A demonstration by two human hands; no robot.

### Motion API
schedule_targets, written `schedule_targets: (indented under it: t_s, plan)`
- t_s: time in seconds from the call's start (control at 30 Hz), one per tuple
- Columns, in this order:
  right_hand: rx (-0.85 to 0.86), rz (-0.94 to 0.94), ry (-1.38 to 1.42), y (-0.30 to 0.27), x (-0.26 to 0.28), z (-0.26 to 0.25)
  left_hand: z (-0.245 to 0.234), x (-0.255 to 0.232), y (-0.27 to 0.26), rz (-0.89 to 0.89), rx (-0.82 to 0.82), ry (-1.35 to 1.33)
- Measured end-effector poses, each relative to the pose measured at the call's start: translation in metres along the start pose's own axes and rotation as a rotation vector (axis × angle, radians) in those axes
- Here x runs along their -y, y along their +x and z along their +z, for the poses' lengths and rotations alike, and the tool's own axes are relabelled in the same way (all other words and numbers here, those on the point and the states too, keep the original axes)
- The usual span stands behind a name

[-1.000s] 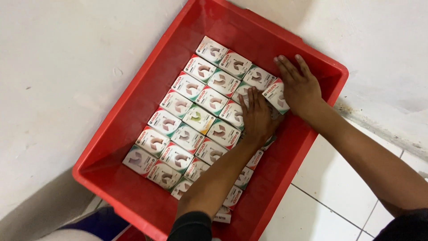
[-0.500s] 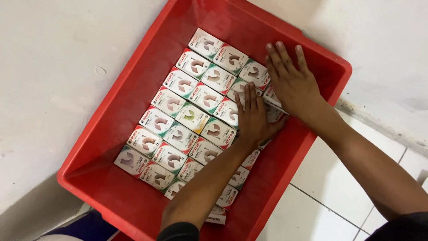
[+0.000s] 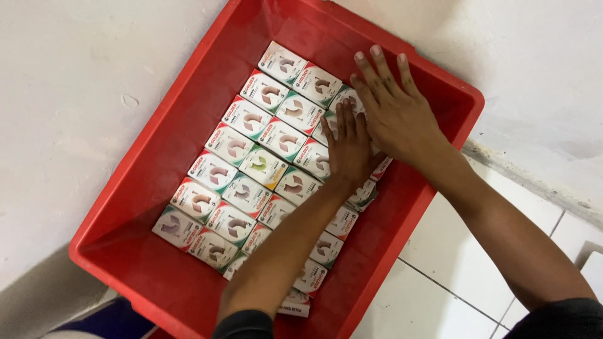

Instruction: Cleaning small product boxes with a cloth and organizing them into a tray

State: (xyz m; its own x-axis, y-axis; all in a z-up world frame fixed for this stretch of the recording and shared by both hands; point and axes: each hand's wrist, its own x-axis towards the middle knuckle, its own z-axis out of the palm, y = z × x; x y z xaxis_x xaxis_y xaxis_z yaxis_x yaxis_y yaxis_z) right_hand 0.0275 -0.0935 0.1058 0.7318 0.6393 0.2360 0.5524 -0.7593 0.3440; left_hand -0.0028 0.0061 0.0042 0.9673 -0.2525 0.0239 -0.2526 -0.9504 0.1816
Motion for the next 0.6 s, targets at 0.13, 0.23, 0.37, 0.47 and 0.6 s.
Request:
schedule_targets:
  t_s: [0.13,0.23,0.37,0.47,0.6]
  plan:
    - [-0.055,-0.007,0.318,0.003,0.000,-0.009,-0.026,0.024,-0.012,0.011,0.187,-0.127]
    - [-0.018,-0.091,0.476,0.006,0.002,-0.018,-0.060,0.052,-0.034,0.076,0.047,-0.163]
    - [-0.095,-0.234,0.567,0.004,0.006,-0.027,-0.113,0.088,-0.077,0.093,0.008,-0.113]
    - [-0.200,-0.265,0.599,0.001,0.027,-0.036,-0.170,0.107,-0.122,0.080,0.009,-0.084]
    - [-0.221,-0.242,0.794,0.010,0.084,-0.095,-0.251,0.123,-0.190,0.045,-0.019,-0.049]
